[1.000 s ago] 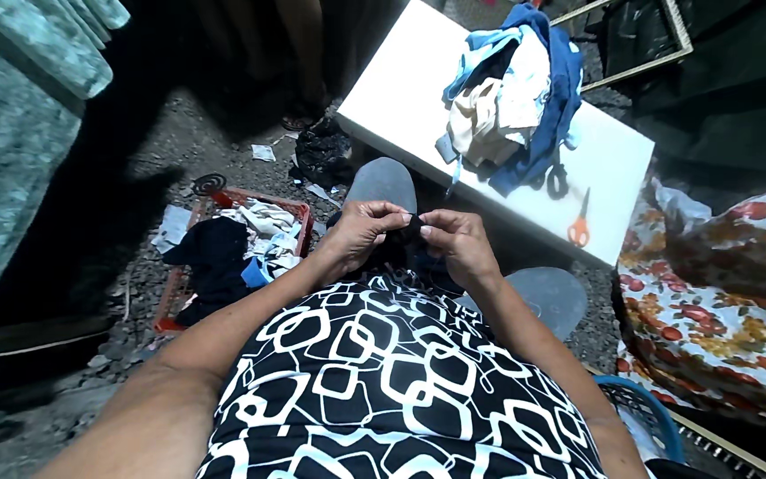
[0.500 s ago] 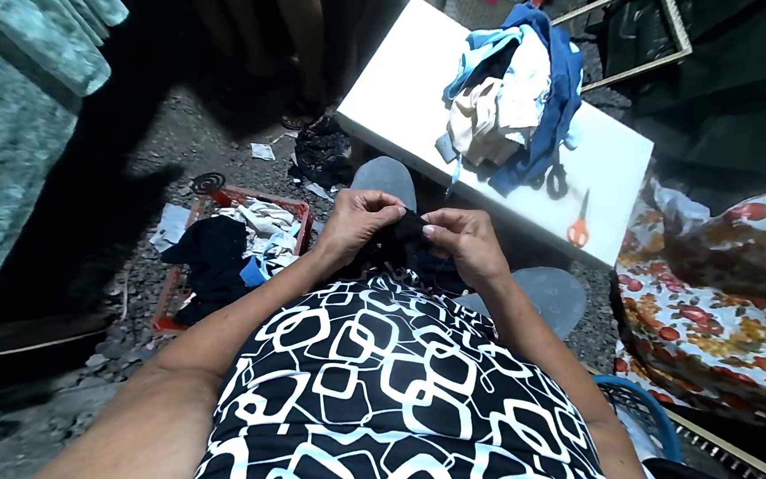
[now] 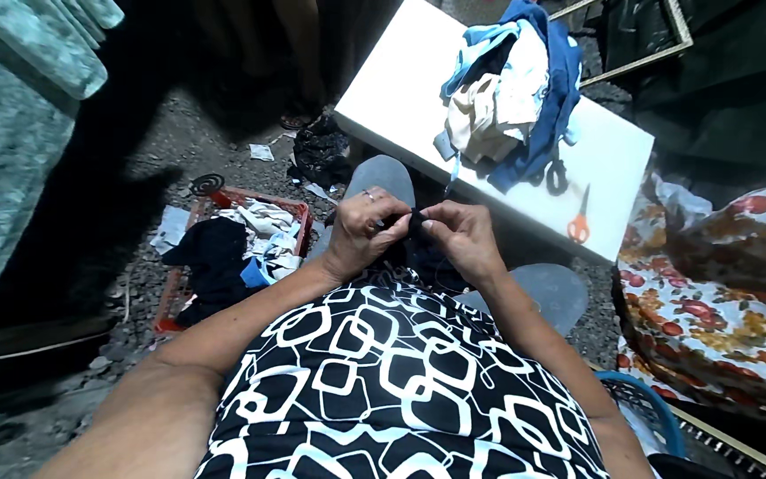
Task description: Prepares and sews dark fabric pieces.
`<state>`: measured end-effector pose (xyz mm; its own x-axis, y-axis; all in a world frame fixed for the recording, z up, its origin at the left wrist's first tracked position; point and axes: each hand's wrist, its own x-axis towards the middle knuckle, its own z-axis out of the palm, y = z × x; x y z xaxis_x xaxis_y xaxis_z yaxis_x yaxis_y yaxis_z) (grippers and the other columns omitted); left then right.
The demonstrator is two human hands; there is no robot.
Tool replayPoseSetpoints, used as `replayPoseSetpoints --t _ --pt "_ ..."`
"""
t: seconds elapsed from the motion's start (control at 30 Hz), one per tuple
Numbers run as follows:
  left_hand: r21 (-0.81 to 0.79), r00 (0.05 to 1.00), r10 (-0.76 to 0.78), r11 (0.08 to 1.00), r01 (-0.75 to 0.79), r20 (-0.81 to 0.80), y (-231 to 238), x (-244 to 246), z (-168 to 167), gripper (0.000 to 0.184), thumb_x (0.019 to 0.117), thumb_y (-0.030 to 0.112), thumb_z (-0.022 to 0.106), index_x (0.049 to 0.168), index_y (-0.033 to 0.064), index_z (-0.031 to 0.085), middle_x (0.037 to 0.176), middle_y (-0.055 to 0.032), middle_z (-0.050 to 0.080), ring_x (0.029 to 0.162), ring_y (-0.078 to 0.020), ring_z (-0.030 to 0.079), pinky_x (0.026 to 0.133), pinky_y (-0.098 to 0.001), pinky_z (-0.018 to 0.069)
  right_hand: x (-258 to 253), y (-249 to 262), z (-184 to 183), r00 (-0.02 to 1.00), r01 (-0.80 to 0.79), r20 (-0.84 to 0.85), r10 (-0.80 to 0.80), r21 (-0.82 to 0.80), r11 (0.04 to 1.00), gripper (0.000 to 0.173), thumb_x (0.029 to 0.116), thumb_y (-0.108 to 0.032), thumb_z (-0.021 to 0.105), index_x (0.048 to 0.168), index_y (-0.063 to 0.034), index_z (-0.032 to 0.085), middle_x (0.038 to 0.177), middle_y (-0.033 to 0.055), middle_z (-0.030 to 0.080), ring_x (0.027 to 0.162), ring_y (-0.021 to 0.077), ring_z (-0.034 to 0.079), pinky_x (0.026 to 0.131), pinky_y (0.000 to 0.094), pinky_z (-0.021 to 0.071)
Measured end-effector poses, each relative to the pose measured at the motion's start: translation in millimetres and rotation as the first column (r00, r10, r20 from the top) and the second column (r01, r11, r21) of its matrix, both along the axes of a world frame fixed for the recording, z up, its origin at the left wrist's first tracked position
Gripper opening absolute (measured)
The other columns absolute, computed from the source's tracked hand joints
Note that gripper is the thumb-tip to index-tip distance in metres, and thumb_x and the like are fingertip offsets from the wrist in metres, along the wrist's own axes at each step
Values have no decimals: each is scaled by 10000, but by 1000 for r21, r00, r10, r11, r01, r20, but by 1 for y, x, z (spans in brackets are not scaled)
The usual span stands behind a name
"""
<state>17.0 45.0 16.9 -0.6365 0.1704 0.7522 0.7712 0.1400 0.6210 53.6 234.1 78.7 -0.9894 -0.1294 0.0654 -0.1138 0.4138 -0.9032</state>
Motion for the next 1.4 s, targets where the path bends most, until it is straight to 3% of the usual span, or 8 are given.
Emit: replayPoseSetpoints --t 0.2,0.3,0.47,0.63,0.8,0.97,1.17,1.4 --pt "-101 987 38 993 -54 -157 9 2 0 106 909 31 664 875 -23 748 834 -160 718 814 -219 692 746 -298 561 1 -11 -6 994 81 -83 -71 121 989 124 926 12 616 985 12 725 901 82 702 779 75 659 736 237 559" --pt "-135 989 21 990 -40 -145 9 3 0 118 912 41 655 872 -17 749 833 -155 721 807 -223 696 737 -300 560 -1 -11 -7 998 68 -31 -63 171 983 192 942 -3 601 1081 -6 734 974 97 710 792 115 660 755 291 567" --pt "-17 988 1 1000 2 155 9 1 0 114 916 71 678 928 -16 751 872 -116 730 823 -136 692 780 -277 568 0 -9 -2 992 83 -118 -51 287 954 190 948 -19 604 1083 -21 738 963 98 678 816 149 658 769 327 570" --pt "181 865 -160 980 82 475 10 3 3 93 919 36 653 985 4 712 873 -40 727 776 -52 688 733 -221 587 4 -12 2 976 118 -217 -34 385 915 201 934 -15 616 1092 -19 741 922 113 651 814 194 649 744 360 561" --pt "167 797 -216 975 146 564 9 5 6 332 849 145 794 1119 15 650 1009 -63 702 884 -93 688 792 -254 588 6 -12 1 969 130 -245 -36 380 916 198 935 -15 616 1088 -17 743 907 111 642 811 188 641 740 345 556" --pt "290 766 -306 943 162 565 11 2 -2 152 928 87 738 1054 3 727 949 -67 749 840 -110 716 785 -278 606 7 -12 0 962 139 -272 -36 372 918 197 941 -15 615 1090 -18 744 897 104 634 800 178 634 729 331 551" --pt "329 773 -309 934 138 554 9 3 -2 127 989 121 675 960 5 716 848 -31 725 759 -72 691 735 -253 595 6 -8 -3 970 120 -240 -47 296 948 198 953 -34 615 1101 -9 744 890 86 633 803 149 623 751 299 543" --pt "339 795 -303 931 131 526 6 2 -5 88 972 72 677 933 0 710 858 -36 706 768 -80 677 746 -262 592 3 -5 -3 982 110 -171 -75 209 972 171 967 -43 620 1081 -19 746 903 67 650 809 97 631 745 240 545"
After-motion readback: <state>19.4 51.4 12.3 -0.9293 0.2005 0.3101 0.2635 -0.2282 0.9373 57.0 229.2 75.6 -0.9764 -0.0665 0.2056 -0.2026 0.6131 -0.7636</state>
